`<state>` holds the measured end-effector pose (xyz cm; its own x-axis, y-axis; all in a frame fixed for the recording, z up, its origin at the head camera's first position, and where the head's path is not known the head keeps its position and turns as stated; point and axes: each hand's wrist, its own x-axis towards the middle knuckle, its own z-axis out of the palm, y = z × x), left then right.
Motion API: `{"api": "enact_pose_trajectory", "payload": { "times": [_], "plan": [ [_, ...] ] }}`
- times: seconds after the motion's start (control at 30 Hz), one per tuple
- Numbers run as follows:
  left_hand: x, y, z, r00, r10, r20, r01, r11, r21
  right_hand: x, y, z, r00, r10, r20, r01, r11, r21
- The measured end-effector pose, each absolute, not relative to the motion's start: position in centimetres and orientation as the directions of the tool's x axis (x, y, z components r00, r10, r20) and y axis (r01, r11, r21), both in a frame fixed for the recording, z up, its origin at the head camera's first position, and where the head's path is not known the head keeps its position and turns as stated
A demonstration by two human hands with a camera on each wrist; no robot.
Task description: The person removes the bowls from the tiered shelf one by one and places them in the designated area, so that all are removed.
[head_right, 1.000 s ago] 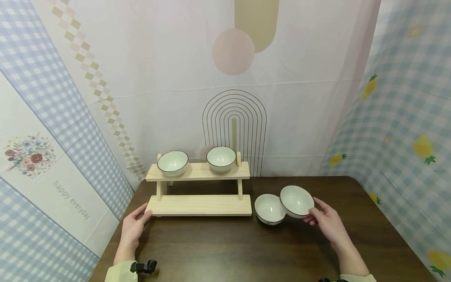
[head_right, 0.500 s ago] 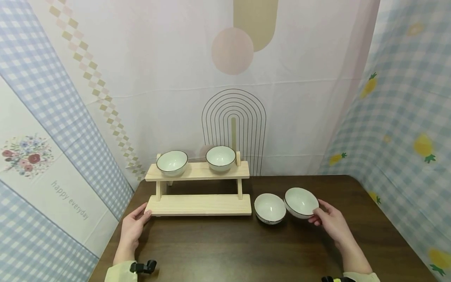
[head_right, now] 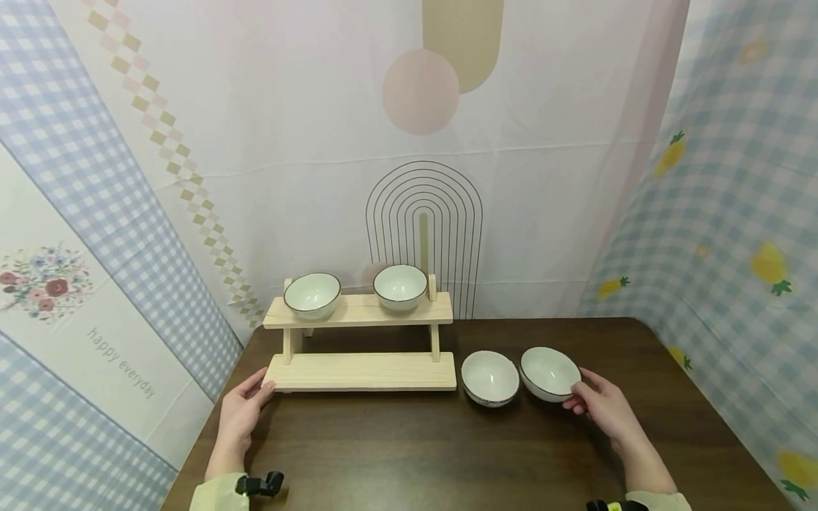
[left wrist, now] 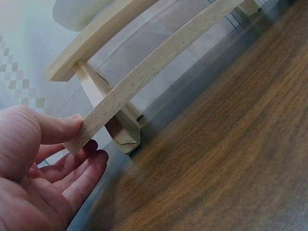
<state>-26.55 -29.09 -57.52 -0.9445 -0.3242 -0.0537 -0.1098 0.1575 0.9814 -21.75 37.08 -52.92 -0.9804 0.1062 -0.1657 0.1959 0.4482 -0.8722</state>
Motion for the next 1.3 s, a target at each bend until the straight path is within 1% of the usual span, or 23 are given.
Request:
{"api": "enact_pose_trajectory", "payload": {
  "times": [0.2,0.5,1.1,1.3],
  "plan": [
    [-26.40,-29.01,-57.43,-0.948,-0.316,-0.047,-0.100,0.155,0.983,-21.99,37.47,-53.27,-0.978,0.097,-0.187,0.211,0.437,-0.875],
    [-26.40,-28.99,-57.42,-0.947,-0.318,-0.045,-0.104,0.169,0.980,-21.97,37.75,-53.53,-0.978,0.089,-0.187,0.207,0.445,-0.871],
    [-26.46,-29.00,-57.49,-0.943,-0.331,-0.031,-0.089,0.161,0.983,-21.64,37.71,-53.70,-0.965,0.066,-0.254,0.258,0.422,-0.869],
    [-26.44,-28.97,-57.48,-0.943,-0.330,-0.041,-0.100,0.163,0.981,-21.64,37.78,-53.78,-0.965,0.059,-0.256,0.257,0.419,-0.871]
  ]
}}
